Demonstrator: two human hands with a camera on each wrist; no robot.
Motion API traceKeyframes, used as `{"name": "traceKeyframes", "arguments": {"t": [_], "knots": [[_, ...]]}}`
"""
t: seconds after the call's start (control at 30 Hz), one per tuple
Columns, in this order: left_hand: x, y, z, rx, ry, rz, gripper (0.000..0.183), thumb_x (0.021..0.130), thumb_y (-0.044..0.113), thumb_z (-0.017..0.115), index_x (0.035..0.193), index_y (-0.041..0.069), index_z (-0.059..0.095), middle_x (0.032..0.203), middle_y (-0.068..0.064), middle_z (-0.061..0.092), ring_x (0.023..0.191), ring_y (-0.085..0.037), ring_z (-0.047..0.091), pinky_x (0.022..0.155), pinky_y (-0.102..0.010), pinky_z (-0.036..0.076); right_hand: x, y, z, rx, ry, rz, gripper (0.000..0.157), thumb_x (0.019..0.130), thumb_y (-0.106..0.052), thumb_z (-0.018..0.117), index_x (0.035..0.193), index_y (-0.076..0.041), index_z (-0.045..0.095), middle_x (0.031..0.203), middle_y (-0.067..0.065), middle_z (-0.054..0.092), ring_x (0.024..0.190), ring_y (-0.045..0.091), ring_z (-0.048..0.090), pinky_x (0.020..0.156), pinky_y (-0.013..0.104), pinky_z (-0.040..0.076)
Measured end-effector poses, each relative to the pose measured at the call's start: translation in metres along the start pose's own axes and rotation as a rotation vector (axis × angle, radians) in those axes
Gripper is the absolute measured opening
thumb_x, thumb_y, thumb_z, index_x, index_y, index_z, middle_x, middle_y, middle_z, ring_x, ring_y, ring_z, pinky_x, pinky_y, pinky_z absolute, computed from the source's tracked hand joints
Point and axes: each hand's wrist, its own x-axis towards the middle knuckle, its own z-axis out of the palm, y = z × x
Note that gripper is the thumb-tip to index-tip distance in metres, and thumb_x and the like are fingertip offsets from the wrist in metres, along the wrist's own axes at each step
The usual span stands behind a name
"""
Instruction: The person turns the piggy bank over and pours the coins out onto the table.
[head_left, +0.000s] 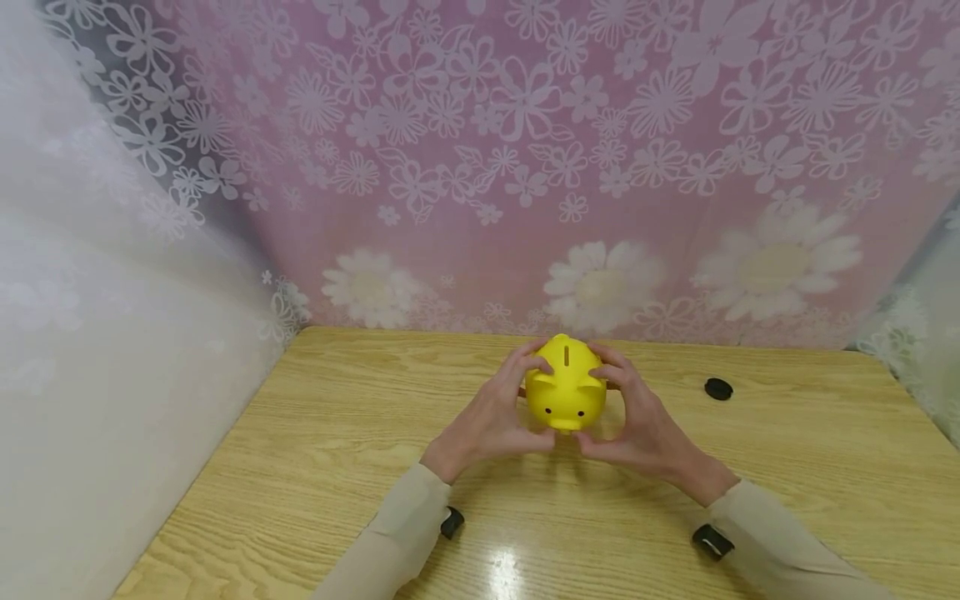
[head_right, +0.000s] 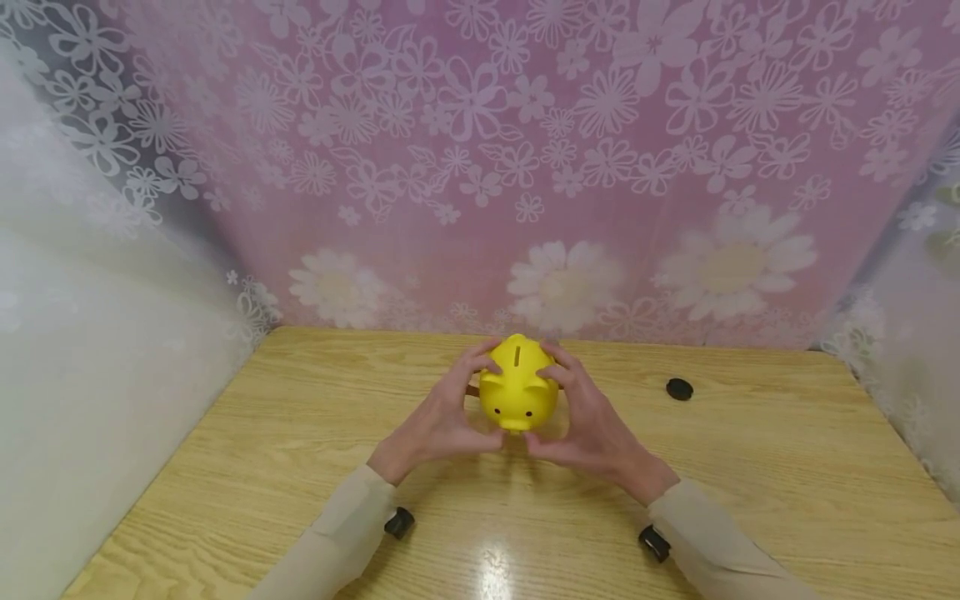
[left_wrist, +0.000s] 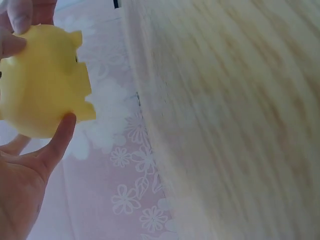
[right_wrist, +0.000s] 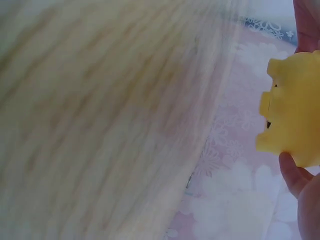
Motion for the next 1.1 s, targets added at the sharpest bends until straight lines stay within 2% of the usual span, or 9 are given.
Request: {"name": "traceKeyframes", "arguments": {"t": [0.1, 0.2, 0.3, 0.43, 0.6, 0.73, 0.87, 0.97, 1.1], "knots": [[-0.001, 0.000, 0.000, -0.042, -0.006, -0.063, 0.075, 0.077, 0.020, 0.081, 0.139, 0.021, 0.040, 0.167, -0.003, 0.030, 0.133, -0.022, 0.054, 0.088, -0.038, 0.061, -0.001, -0.002, -0.002, 0.002, -0.021, 0.079, 0.078, 0.088, -0.047, 0.072, 0.139, 0.004, 0.043, 0.155, 0.024, 0.043, 0.139, 0.025, 0.049, 0.093, 0.023, 0.054], [0.000, 0.000, 0.000, -0.064, -0.007, -0.121, 0.079, 0.080, 0.027, 0.081, 0.146, 0.025, 0.037, 0.161, -0.002, 0.039, 0.125, -0.022, 0.059, 0.089, -0.039, 0.060, -0.002, -0.005, -0.003, 0.011, -0.042, 0.173, 0.086, 0.080, -0.029, 0.085, 0.147, -0.001, 0.039, 0.155, 0.020, 0.045, 0.135, 0.025, 0.052, 0.087, 0.033, 0.059], [0.000, 0.001, 0.001, -0.069, -0.013, -0.178, 0.083, 0.083, 0.034, 0.079, 0.152, 0.030, 0.034, 0.153, -0.001, 0.047, 0.113, -0.021, 0.063, 0.089, -0.037, 0.060, -0.001, -0.008, -0.003, 0.029, -0.046, 0.261, 0.096, 0.072, -0.011, 0.088, 0.153, -0.007, 0.037, 0.153, 0.017, 0.048, 0.128, 0.028, 0.056, 0.084, 0.036, 0.060], [0.000, 0.001, 0.002, -0.080, -0.026, -0.242, 0.082, 0.086, 0.040, 0.076, 0.154, 0.033, 0.032, 0.147, -0.004, 0.052, 0.103, -0.020, 0.064, 0.085, -0.029, 0.059, 0.000, -0.011, -0.002, 0.052, -0.051, 0.357, 0.093, 0.076, -0.009, 0.086, 0.155, -0.012, 0.036, 0.151, 0.016, 0.050, 0.121, 0.033, 0.059, 0.081, 0.035, 0.061], [0.001, 0.000, 0.003, -0.105, -0.049, -0.302, 0.080, 0.092, 0.047, 0.069, 0.158, 0.037, 0.026, 0.145, -0.010, 0.055, 0.100, -0.017, 0.066, 0.080, -0.024, 0.057, 0.004, -0.016, -0.004, 0.164, -0.102, 0.544, 0.083, 0.088, -0.013, 0.079, 0.156, -0.015, 0.032, 0.151, 0.021, 0.048, 0.119, 0.041, 0.062, 0.079, 0.032, 0.062], [0.002, 0.000, 0.004, -0.136, -0.056, -0.373, 0.073, 0.100, 0.056, 0.057, 0.160, 0.046, 0.016, 0.149, -0.013, 0.056, 0.096, -0.016, 0.070, 0.080, -0.027, 0.058, 0.015, -0.021, -0.009, 0.298, -0.181, 0.764, 0.075, 0.099, -0.029, 0.068, 0.159, -0.018, 0.025, 0.152, 0.029, 0.045, 0.117, 0.043, 0.064, 0.077, 0.038, 0.063], [0.004, 0.000, 0.004, -0.132, -0.064, -0.445, 0.067, 0.101, 0.068, 0.042, 0.160, 0.047, 0.016, 0.143, -0.015, 0.061, 0.101, -0.017, 0.073, 0.084, -0.029, 0.059, 0.028, -0.023, -0.014, 0.412, -0.239, 0.960, 0.078, 0.102, -0.048, 0.060, 0.162, -0.020, 0.019, 0.149, 0.033, 0.046, 0.108, 0.037, 0.070, 0.075, 0.046, 0.064], [0.007, 0.001, 0.005, -0.121, -0.075, -0.491, 0.067, 0.101, 0.071, 0.036, 0.160, 0.043, 0.021, 0.137, -0.014, 0.066, 0.108, -0.020, 0.072, 0.087, -0.033, 0.059, 0.032, -0.024, -0.016, 0.463, -0.255, 1.046, 0.080, 0.102, -0.054, 0.056, 0.163, -0.020, 0.017, 0.146, 0.034, 0.049, 0.105, 0.032, 0.072, 0.076, 0.048, 0.064], [0.009, 0.003, 0.006, -0.095, -0.100, -0.551, 0.069, 0.101, 0.073, 0.033, 0.160, 0.038, 0.025, 0.131, -0.014, 0.068, 0.111, -0.022, 0.070, 0.090, -0.038, 0.058, 0.032, -0.025, -0.013, 0.515, -0.260, 1.105, 0.080, 0.102, -0.055, 0.054, 0.163, -0.020, 0.016, 0.142, 0.033, 0.053, 0.099, 0.028, 0.073, 0.075, 0.049, 0.064]]}}
